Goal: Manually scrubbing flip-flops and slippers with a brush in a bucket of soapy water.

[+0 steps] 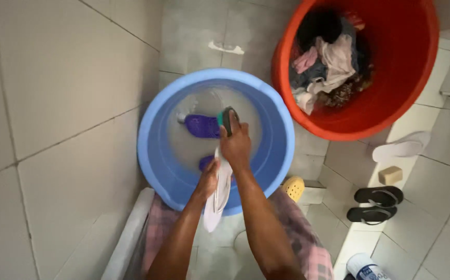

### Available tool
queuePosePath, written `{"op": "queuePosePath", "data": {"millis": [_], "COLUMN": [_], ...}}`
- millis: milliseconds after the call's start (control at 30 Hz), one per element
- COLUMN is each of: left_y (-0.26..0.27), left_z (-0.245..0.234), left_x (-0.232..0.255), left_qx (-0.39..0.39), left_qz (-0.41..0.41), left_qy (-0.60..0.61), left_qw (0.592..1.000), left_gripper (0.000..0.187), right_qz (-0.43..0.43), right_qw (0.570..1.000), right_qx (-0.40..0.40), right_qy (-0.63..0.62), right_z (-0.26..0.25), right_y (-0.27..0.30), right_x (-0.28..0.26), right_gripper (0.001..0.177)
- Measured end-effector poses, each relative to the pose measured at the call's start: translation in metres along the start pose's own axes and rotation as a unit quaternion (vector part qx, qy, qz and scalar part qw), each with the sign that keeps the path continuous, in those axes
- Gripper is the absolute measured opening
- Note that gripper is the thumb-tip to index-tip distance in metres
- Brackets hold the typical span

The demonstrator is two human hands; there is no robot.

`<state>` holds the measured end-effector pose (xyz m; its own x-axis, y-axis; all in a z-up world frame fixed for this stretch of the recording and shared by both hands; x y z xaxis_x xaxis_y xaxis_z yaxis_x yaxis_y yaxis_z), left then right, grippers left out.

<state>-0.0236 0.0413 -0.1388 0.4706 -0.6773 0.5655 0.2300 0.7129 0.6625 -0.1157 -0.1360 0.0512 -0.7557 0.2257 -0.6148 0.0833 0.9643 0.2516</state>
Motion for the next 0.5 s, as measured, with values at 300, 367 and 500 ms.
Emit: {"op": "queuePosePath", "data": {"millis": [300, 367, 500], "left_y": [-0.014, 0.019, -0.023], "left_z": [-0.022, -0.024, -0.024], "left_x": [-0.030, -0.019, 0.030], "left_qx": [0.094, 0.063, 0.083], "left_qz": [0.042, 0.077, -0.008], "left_qy": [-0.219, -0.357, -0.094], "left_qw": [0.970, 0.929, 0.992], "left_gripper": [0.052, 0.050, 0.049], "right_qz": [0.022, 0.065, 0.053], "right_qw": [0.999, 0.996, 0.998], "right_qx": [-0.037, -0.051, 0.027], "right_qy": [-0.007, -0.023, -0.028], "right_z": [-0.025, -0.014, -0.025], "right_y": [-0.029, -0.011, 0.028], "right_x": [-0.032, -0.033, -0.043], "right_gripper": [0.083, 0.074, 0.056]}}
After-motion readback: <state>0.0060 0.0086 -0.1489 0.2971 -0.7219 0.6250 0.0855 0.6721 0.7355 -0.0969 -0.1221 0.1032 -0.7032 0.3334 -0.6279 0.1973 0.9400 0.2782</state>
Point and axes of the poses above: each hand's wrist, its own y-axis away from the middle knuckle, its own z-axis out of the palm, x = y × z, the point moved 8 cm from there along -y, towards the middle knuckle, and after that the axes turned 6 degrees about -y, right-handed, at the moved point
